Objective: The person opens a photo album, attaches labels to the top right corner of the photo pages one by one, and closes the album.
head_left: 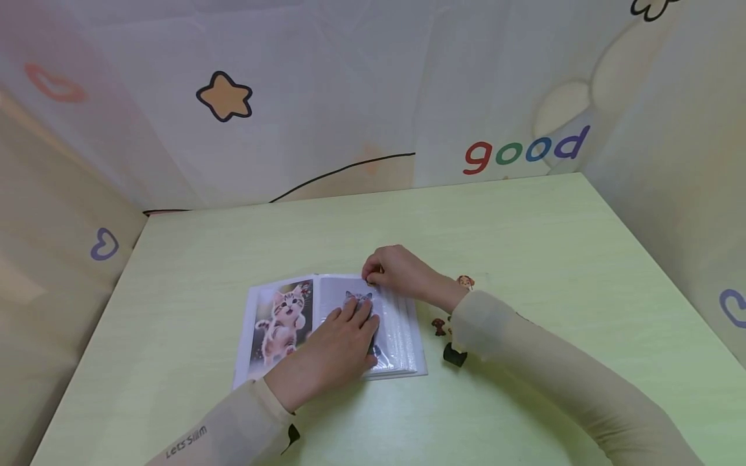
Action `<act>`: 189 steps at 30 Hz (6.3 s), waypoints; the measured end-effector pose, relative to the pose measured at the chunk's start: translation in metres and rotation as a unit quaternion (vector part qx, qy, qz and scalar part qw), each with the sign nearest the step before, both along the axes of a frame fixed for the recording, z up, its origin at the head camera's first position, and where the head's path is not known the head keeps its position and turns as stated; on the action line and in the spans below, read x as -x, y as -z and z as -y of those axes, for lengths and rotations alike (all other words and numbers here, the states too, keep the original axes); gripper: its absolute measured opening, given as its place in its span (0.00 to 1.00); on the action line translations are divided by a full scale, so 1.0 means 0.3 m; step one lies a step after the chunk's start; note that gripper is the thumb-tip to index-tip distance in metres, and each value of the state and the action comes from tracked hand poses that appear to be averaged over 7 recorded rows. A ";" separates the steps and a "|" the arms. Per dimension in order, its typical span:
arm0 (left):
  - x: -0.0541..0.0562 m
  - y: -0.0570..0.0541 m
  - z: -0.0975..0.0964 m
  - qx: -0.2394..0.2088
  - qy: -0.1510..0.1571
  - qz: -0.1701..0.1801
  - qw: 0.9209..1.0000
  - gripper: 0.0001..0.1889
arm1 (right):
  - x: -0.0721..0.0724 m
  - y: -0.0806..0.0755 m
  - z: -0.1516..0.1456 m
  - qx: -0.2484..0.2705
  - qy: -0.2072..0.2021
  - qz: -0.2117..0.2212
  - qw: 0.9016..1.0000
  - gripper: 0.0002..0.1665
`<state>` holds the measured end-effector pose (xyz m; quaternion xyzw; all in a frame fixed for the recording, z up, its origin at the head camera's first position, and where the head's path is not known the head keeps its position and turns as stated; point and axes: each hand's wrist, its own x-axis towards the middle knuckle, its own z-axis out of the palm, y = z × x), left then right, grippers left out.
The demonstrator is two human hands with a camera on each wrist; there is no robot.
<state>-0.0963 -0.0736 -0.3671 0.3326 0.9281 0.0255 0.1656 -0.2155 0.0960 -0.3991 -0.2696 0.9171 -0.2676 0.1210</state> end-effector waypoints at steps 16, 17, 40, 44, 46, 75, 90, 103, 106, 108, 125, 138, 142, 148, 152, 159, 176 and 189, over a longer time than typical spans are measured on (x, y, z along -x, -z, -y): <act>-0.003 -0.002 -0.005 -0.002 -0.003 0.005 1.000 0.33 | -0.053 -0.020 -0.064 0.025 0.052 -0.073 0.996 0.10; -0.002 -0.002 -0.004 -0.001 -0.003 0.005 1.000 0.33 | -0.066 -0.022 -0.064 0.013 0.030 -0.094 0.995 0.11; -0.005 0.000 0.008 -0.004 0.023 -0.017 1.000 0.33 | -0.171 -0.011 -0.056 -0.257 -0.080 -0.122 0.955 0.31; -0.006 -0.002 0.011 0.000 0.027 -0.018 0.999 0.33 | -0.205 -0.017 -0.058 -0.251 -0.101 -0.125 0.954 0.32; -0.007 -0.005 0.012 0.003 0.027 -0.021 0.999 0.33 | -0.218 -0.015 -0.054 -0.263 -0.113 -0.130 0.949 0.33; 0.000 -0.015 0.022 -0.001 0.022 -0.004 1.000 0.33 | -0.197 -0.002 -0.028 -0.334 -0.104 -0.185 0.918 0.35; 0.011 -0.004 0.030 -0.019 0.022 0.028 0.999 0.34 | -0.204 -0.027 -0.073 -0.247 -0.098 -0.107 0.958 0.32; 0.009 -0.011 0.039 -0.025 0.024 0.032 0.999 0.34 | -0.155 -0.043 -0.088 -0.223 -0.113 -0.102 0.963 0.31; 0.010 -0.013 0.041 -0.026 0.025 0.031 0.999 0.34 | -0.174 -0.053 -0.094 -0.207 -0.128 -0.087 0.966 0.31; 0.011 -0.015 0.041 -0.027 0.023 0.030 0.999 0.34 | -0.181 -0.055 -0.096 -0.203 -0.130 -0.078 0.967 0.32; 0.007 -0.011 0.036 -0.027 0.022 0.037 0.999 0.34 | -0.144 -0.036 -0.103 -0.189 -0.086 -0.089 0.974 0.36; 0.011 -0.003 0.036 -0.024 0.020 0.035 0.999 0.34 | -0.165 -0.028 -0.093 -0.221 -0.074 -0.085 0.969 0.33; 0.011 0.001 0.030 -0.026 0.024 0.044 0.998 0.34 | -0.189 -0.038 -0.107 -0.201 -0.088 -0.087 0.972 0.31; 0.008 -0.010 0.035 -0.029 0.021 0.039 0.999 0.34 | -0.204 -0.039 -0.111 -0.199 -0.105 -0.095 0.970 0.31; 0.008 -0.015 0.038 -0.033 0.022 0.042 0.998 0.35 | -0.179 -0.031 -0.102 -0.215 -0.096 -0.088 0.968 0.32; 0.015 -0.010 0.022 -0.034 0.017 0.047 0.998 0.35 | -0.123 -0.049 -0.112 -0.219 -0.054 -0.044 0.973 0.34; -0.040 0.007 0.018 -0.128 0.027 -0.060 0.990 0.27 | -0.197 -0.073 -0.192 -0.014 -0.056 0.048 0.997 0.31; -0.060 0.052 0.007 -0.182 0.009 -0.117 0.976 0.26 | -0.196 -0.059 -0.176 -0.005 -0.064 0.046 0.997 0.30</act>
